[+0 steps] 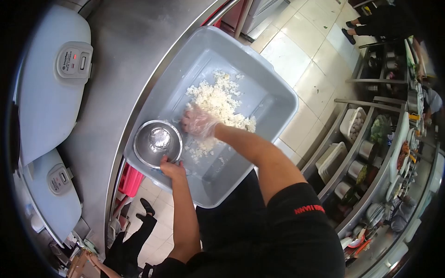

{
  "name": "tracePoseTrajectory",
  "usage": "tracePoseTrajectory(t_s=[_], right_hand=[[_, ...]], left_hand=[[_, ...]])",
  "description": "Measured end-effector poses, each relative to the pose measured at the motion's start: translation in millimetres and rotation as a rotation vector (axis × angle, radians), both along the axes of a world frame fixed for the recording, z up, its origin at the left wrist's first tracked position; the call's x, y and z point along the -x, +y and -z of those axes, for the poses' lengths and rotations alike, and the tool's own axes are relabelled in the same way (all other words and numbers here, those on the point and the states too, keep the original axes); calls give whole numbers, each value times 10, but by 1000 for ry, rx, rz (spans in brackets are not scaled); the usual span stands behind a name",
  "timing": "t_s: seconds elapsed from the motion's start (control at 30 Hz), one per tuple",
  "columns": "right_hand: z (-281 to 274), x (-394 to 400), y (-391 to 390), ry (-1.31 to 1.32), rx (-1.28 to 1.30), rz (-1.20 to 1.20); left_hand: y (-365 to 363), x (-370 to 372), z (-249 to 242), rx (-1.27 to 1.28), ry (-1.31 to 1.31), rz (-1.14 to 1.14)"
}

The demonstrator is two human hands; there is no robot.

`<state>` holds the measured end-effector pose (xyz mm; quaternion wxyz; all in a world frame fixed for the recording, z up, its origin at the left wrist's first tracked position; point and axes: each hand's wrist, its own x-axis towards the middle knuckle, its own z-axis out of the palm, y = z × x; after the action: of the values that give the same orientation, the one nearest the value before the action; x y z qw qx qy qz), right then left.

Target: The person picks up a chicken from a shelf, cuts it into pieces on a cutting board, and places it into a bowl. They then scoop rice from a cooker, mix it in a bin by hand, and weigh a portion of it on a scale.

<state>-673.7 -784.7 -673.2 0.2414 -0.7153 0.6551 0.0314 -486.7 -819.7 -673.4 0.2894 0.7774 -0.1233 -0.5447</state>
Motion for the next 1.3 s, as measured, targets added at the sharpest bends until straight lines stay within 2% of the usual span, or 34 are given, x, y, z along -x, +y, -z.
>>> tracePoseTrajectory(t_s=[0.03,0.1,0.13,0.17,0.23,0.27,0.33,0.4,0.5,0.57,0.63,0.7,0.73,0.8,0.83,0.87,0.93,0.97,1.03,1.07,1.13,1.17,1.23,1.3], right_hand=[[-31,136,151,66,84,-18],[-26,432,450,127,55,-18],[21,590,616,23,21,124],[-25,716,741,179,-45,79],[-222,939,1036,220,-174,256],[-418,955,1072,229,-175,256],[-822,879,1171,249,-416,433],[-779,797,1225,302,-430,434],[-688,739,1155,281,-613,595],[-235,769,1296,311,-533,598],[-69,813,1337,344,-457,602],[-36,876,1285,297,-518,671],[-16,885,1272,294,-519,664],[-16,904,1220,264,-456,857],[355,934,1469,94,30,1079],[805,1040,1570,87,37,1067],[1453,1141,1608,-1088,377,1503],[184,821,1313,-1452,545,1250],[-439,356,829,-1651,518,1431],[-625,175,694,-1914,476,1286],[-744,-66,406,-400,563,653],[-774,-251,269,-420,489,692],[-787,-363,192,-441,421,735],[-726,-358,230,-795,391,790]], left_hand=[[-2,3,18,-6,13,-4],[-11,-39,56,9,-27,-7],[-17,-40,66,9,-18,-10],[-19,-39,75,6,-20,-23],[-31,-59,130,0,-13,-34],[-39,-80,183,-15,-11,-31],[-34,-63,182,-34,4,-29],[-22,-30,88,-2,37,25],[-35,-54,135,-31,-16,34],[-33,-101,169,-12,12,69],[-55,-132,176,1,44,106],[-111,-183,198,51,-10,330],[-133,-240,234,50,-15,325],[-186,-296,305,124,82,402],[-197,-302,297,129,79,394],[-199,-251,191,174,149,433],[-151,-185,-11,212,196,467],[-118,-133,-96,239,183,527],[-104,-113,-2,317,116,702],[-105,-148,87,316,111,700],[-145,-189,192,242,8,907],[-125,-8,-202,188,41,902],[-149,-79,-78,138,95,842],[-193,-177,41,82,139,776]])
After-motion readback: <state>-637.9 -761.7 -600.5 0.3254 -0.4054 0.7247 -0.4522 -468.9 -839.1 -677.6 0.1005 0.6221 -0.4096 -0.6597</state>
